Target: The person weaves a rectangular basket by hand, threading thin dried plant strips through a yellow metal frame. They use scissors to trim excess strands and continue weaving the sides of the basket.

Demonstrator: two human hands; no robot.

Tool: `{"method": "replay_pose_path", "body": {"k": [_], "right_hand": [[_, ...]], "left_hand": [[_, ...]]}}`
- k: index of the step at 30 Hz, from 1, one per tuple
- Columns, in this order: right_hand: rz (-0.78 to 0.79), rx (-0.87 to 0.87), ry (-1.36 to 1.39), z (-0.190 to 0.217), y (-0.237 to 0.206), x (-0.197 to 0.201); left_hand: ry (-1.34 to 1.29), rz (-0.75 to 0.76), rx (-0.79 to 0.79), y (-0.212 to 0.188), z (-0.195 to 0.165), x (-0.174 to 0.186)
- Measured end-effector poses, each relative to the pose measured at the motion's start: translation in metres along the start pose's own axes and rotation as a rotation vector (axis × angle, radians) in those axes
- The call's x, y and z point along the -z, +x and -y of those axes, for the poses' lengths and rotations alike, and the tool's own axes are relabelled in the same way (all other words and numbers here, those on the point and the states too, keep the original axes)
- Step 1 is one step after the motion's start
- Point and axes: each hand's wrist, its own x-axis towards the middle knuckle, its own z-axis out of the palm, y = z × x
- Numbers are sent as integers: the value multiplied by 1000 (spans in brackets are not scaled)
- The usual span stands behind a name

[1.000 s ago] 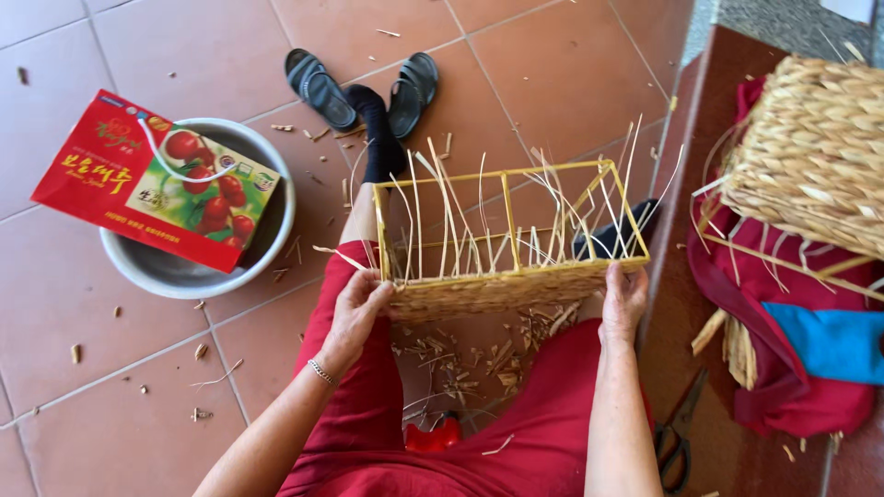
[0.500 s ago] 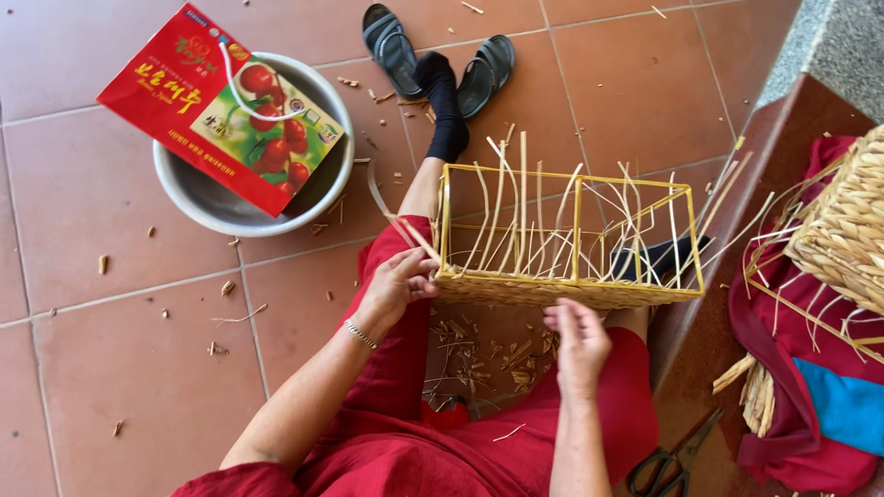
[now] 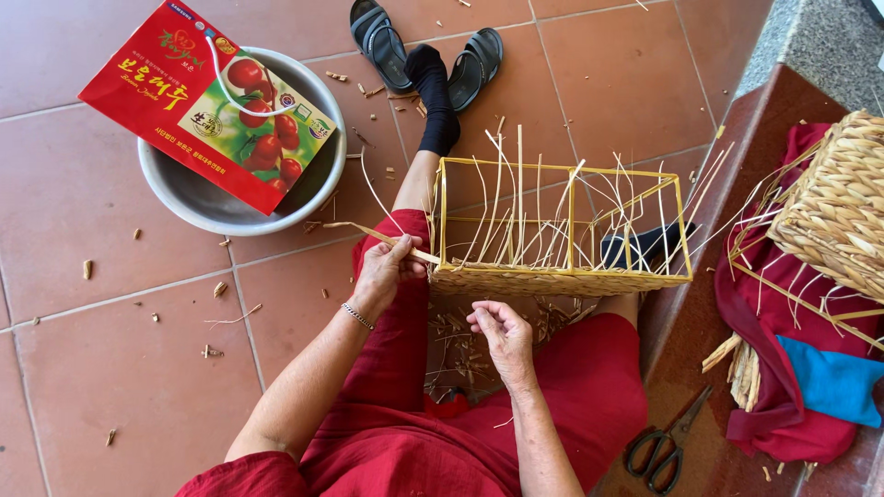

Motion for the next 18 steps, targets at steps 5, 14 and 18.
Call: {"method": "replay_pose_path", "body": {"k": [5, 14, 18], "right_hand": [[1, 18, 6, 2, 9, -16], [-177, 64, 95, 15, 27, -65], [-249, 21, 115, 19, 30, -75]], "left_hand": [[-23, 59, 19, 6, 5, -5], [7, 204, 52, 10, 1, -19], [-32, 249, 91, 6, -7, -12]]}}
